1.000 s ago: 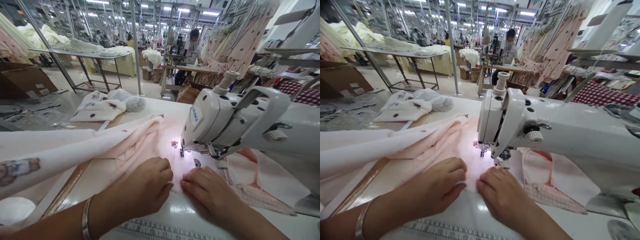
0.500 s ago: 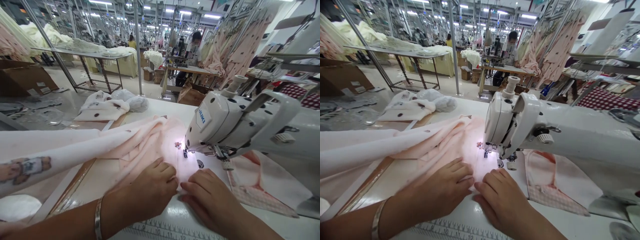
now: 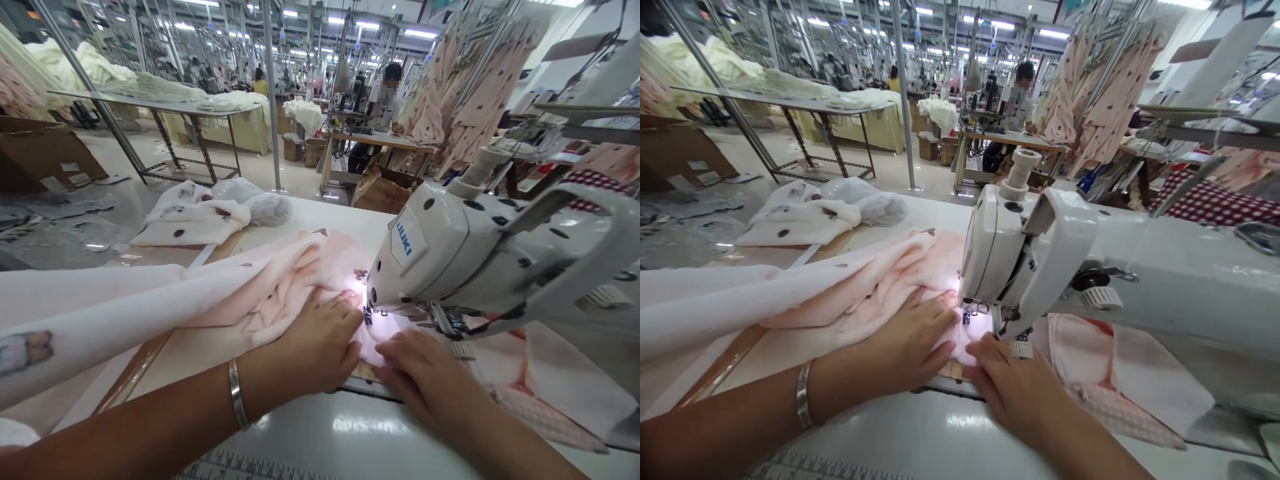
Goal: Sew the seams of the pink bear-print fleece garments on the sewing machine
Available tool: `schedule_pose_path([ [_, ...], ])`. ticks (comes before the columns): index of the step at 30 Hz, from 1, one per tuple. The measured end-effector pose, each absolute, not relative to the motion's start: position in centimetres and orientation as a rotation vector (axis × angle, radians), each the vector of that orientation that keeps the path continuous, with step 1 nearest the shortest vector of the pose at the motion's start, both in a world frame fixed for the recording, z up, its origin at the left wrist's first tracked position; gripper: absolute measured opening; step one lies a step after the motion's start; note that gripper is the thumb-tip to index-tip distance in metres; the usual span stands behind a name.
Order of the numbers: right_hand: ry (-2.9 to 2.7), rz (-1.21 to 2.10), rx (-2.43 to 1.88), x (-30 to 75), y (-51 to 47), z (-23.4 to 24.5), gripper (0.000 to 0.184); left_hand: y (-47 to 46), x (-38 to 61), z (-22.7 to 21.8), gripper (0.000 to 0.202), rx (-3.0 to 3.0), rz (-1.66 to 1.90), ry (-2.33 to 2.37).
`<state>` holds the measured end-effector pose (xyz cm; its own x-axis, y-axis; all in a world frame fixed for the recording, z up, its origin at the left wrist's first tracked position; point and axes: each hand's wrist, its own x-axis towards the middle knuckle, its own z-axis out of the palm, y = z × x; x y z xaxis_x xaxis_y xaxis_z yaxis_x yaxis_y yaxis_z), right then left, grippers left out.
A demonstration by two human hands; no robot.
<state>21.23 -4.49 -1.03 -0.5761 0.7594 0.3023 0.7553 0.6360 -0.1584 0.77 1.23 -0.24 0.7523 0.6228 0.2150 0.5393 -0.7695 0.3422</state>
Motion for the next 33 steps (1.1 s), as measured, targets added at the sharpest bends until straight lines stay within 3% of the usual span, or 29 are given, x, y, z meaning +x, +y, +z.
schedule_pose_path([
  [8,-2.595,-0.162,-1.168,20.8,-3.7,-0.9,0.021,2.3,1.2,-0.8,0.012,2.722,0.551,0.890],
  [19,-2.654,0.023,-1.367,20.7,-3.6,-0.5,0.019,1.3,1.1,-1.0,0.033,2.708,0.463,0.955],
  [23,-2.592,0.117,-1.386,20.5,-4.6,-0.5,0.017,0.5,1.0,-0.8,0.031,2.719,0.472,0.956],
  [27,-2.553,0.132,-1.371,20.7,-4.7,-0.9,0.015,1.1,1.0,-0.3,0.016,2.792,0.555,0.858],
  [33,-2.087,0.360,-1.515,22.0,-3.2,-1.2,0.033,1.8,1.0,-0.2,0.026,2.808,0.588,0.601],
])
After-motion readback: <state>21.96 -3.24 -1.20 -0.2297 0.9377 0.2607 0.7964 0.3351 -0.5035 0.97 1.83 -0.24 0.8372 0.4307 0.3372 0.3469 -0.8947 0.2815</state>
